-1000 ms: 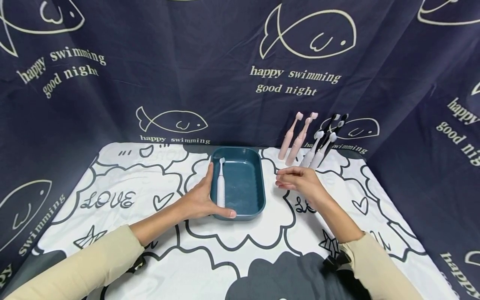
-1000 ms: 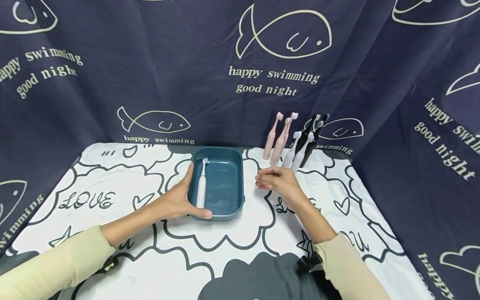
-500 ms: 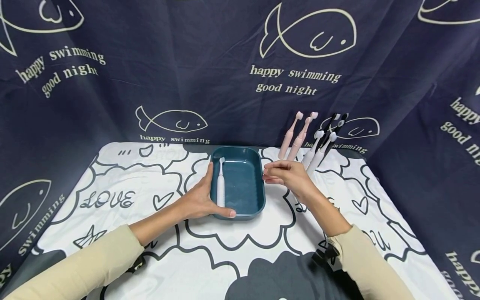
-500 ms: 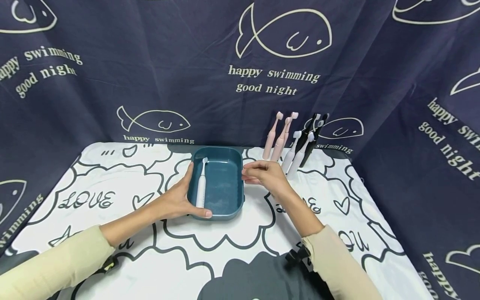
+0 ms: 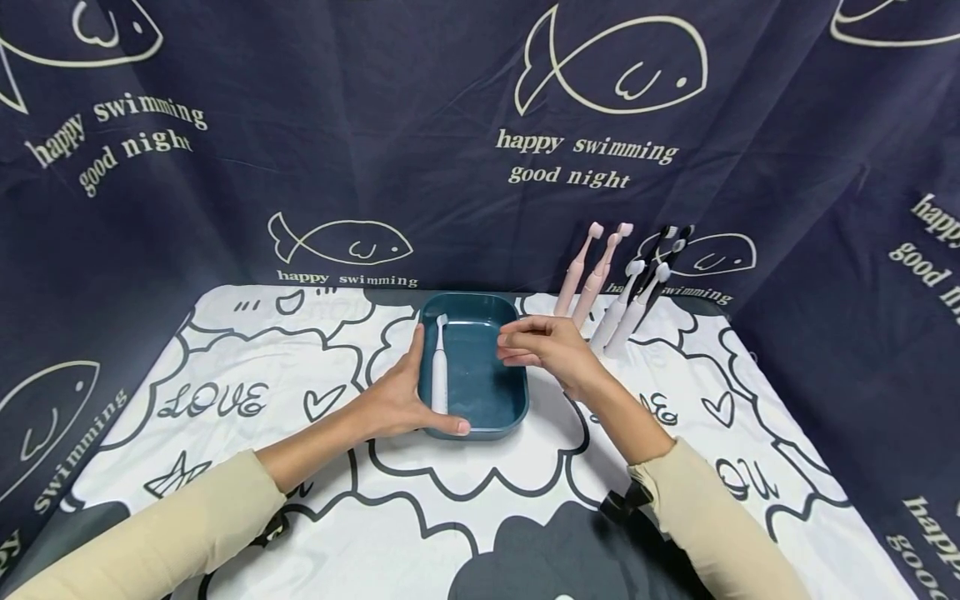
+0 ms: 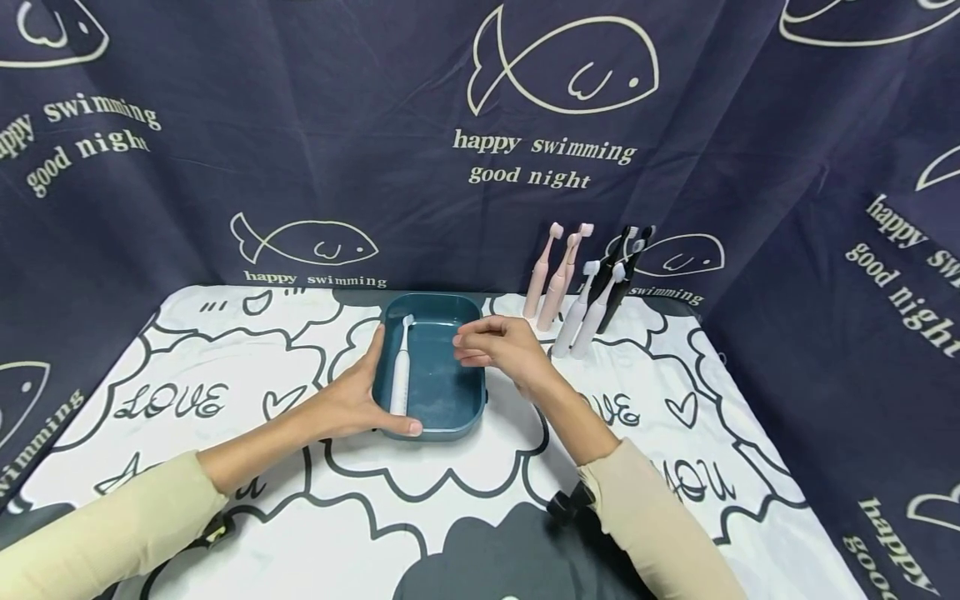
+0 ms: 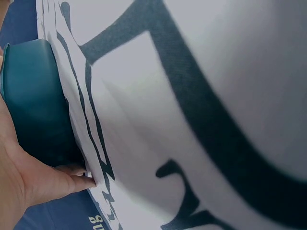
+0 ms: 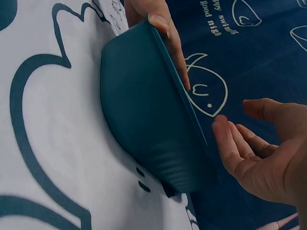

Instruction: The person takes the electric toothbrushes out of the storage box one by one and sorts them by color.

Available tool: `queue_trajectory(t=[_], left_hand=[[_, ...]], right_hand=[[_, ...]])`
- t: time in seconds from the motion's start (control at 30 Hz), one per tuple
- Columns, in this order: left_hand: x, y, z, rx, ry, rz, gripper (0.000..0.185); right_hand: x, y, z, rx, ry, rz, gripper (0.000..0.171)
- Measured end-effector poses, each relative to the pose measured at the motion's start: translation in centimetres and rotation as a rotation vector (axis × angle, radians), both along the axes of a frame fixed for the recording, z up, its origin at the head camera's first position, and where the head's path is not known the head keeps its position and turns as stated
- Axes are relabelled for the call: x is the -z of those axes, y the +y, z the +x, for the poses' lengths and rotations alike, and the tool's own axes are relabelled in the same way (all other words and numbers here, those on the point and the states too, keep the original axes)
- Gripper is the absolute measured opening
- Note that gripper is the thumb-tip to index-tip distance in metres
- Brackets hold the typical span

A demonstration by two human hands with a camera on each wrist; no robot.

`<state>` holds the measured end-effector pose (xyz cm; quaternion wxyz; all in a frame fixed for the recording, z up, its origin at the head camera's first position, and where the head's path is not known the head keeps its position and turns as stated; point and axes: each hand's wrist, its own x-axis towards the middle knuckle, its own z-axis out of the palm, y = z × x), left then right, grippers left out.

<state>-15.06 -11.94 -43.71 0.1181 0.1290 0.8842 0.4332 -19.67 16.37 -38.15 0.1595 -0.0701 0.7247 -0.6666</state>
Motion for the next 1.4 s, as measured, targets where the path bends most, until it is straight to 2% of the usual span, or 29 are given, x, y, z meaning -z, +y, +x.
queue_trajectory(t=[0.3,0.57,0.9,1.4], left_hand=[[0.0,-0.1,-0.1,0.006,-0.006,-0.027,0.176],[-0.1,0.0,0.0,0.005,-0.019,-0.028,0.174],[-0.3,0.0,-0.1,0.014,-0.021,-0.007,0.174],[-0.2,-0.2,-0.2,0.029,-0.016,0.017,0.176]], right_hand=[[0.4,-2.0,0.1,-0.051,-0.008,0.001,0.038],[0.9,-3.8,0.2,-0.102,-0.02,0.017,0.043],[1.7,-5.6,-0.3,-0.103,-0.019,0.036,0.04],[3.0,-7.4,-0.5,-0.079,-0.05,0.138,0.02]])
